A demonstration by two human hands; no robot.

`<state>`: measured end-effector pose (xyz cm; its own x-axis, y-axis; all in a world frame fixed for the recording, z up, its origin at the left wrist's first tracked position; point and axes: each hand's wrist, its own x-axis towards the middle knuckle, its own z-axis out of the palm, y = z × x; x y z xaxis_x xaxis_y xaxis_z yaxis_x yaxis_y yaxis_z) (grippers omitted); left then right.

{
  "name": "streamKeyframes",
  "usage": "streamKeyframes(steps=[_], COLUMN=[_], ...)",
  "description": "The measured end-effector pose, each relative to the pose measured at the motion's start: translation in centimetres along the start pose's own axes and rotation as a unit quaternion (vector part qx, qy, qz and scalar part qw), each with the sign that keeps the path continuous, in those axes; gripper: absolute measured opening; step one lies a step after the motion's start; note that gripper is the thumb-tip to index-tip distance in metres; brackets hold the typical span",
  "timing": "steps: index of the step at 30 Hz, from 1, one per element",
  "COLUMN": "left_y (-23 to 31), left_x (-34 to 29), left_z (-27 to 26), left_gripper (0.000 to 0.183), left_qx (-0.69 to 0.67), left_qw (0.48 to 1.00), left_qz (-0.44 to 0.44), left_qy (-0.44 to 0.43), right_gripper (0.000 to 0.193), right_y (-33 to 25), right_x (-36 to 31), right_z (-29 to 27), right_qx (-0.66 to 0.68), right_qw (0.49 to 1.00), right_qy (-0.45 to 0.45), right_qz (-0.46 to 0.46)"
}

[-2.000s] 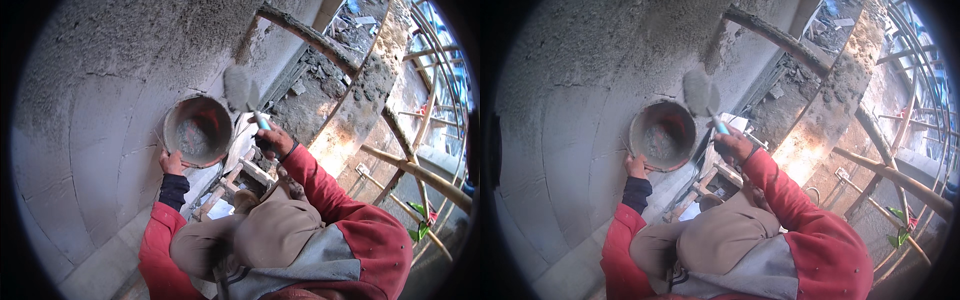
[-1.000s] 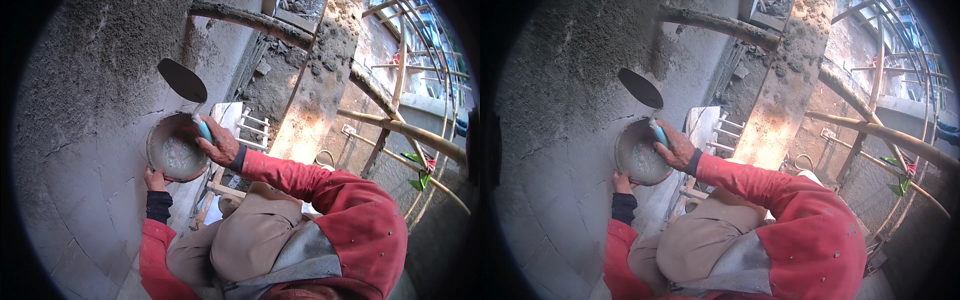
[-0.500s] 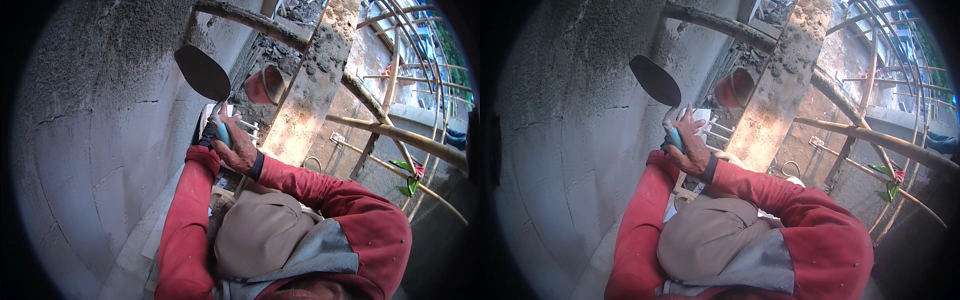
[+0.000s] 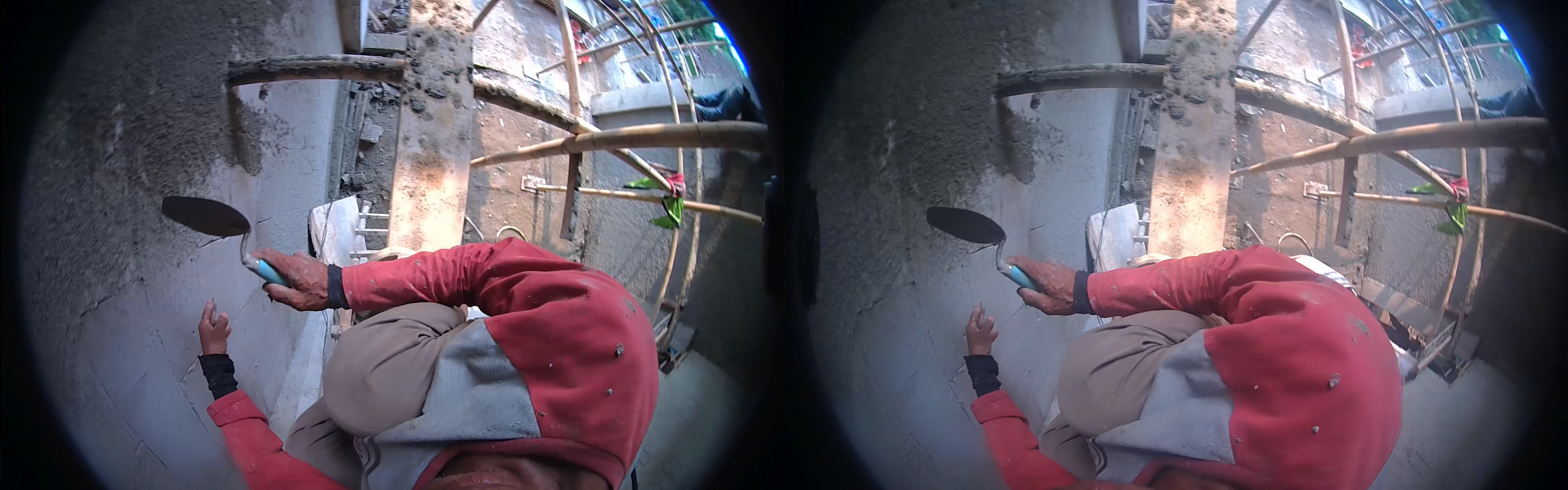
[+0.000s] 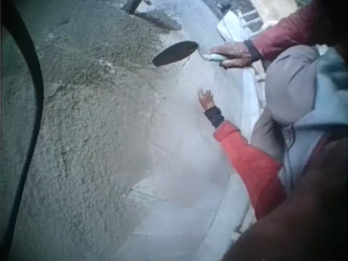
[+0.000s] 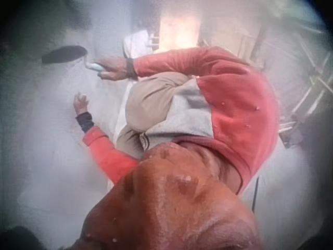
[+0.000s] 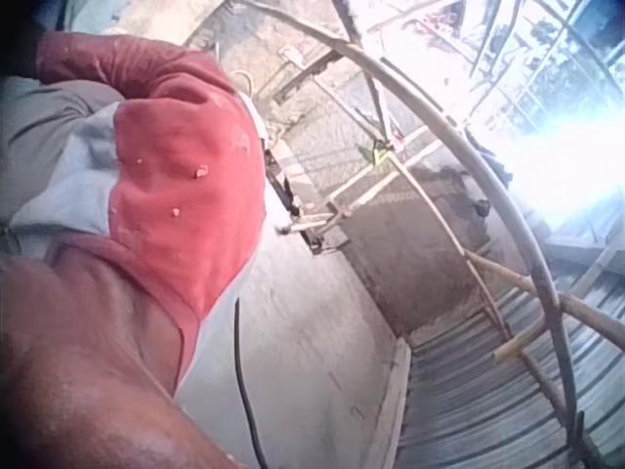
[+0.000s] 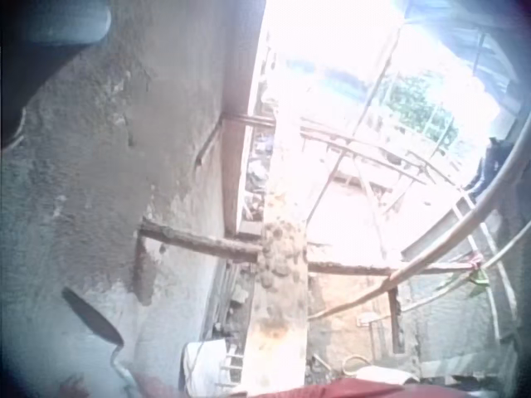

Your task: The person scoops wet cement from a bucket with a trowel and throws it onto a vertical wall, then spreads and smooths the material. The person repeats this process to cover a larger area of the wall.

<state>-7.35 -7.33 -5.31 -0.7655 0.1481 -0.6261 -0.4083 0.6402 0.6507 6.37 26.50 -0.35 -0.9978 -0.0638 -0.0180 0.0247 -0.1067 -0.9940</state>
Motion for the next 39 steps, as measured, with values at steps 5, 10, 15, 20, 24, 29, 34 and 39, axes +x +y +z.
streamKeyframes(steps=[5,10,15,20,24,29,34,39], left_y=[-2.5,-5.4,-8.2,-6.6,-7.0,-6.9,-4.8,-10.0], left_x=[-5.4,-14.0,-16.2,-13.6,-12.6,-11.5,-11.3,-10.6], left_z=[-0.1,0.7,3.4,3.3,3.2,2.3,3.1,5.9], left_gripper=[0.062,0.065,0.061,0.063,0.069,0.069,0.069,0.063], left_qx=[0.185,0.254,0.078,0.098,0.078,0.094,-0.071,0.002], left_qw=[0.968,0.949,0.968,0.955,0.964,0.959,0.974,0.976], left_qz=[0.171,0.134,0.133,0.149,0.132,0.156,0.130,0.115], left_qy=[0.019,0.126,0.197,0.238,0.217,0.217,0.171,0.187], right_gripper=[0.045,0.040,0.048,0.046,0.050,0.047,0.034,0.022], right_y=[-1.9,-5.2,-4.9,-3.7,-8.9,-9.6,-11.6,-12.5], right_x=[2.6,3.4,3.0,4.4,5.2,9.4,9.4,7.9], right_z=[-0.5,3.3,5.7,5.9,7.6,8.7,10.9,11.6], right_qx=[-0.013,0.098,0.055,0.051,0.058,-0.001,-0.099,-0.308], right_qw=[0.996,0.981,0.992,0.986,0.980,0.953,0.923,0.885], right_qy=[0.072,0.154,0.090,0.031,0.019,0.033,-0.033,-0.166], right_qz=[-0.045,-0.065,-0.070,-0.157,-0.189,-0.302,-0.371,-0.309])
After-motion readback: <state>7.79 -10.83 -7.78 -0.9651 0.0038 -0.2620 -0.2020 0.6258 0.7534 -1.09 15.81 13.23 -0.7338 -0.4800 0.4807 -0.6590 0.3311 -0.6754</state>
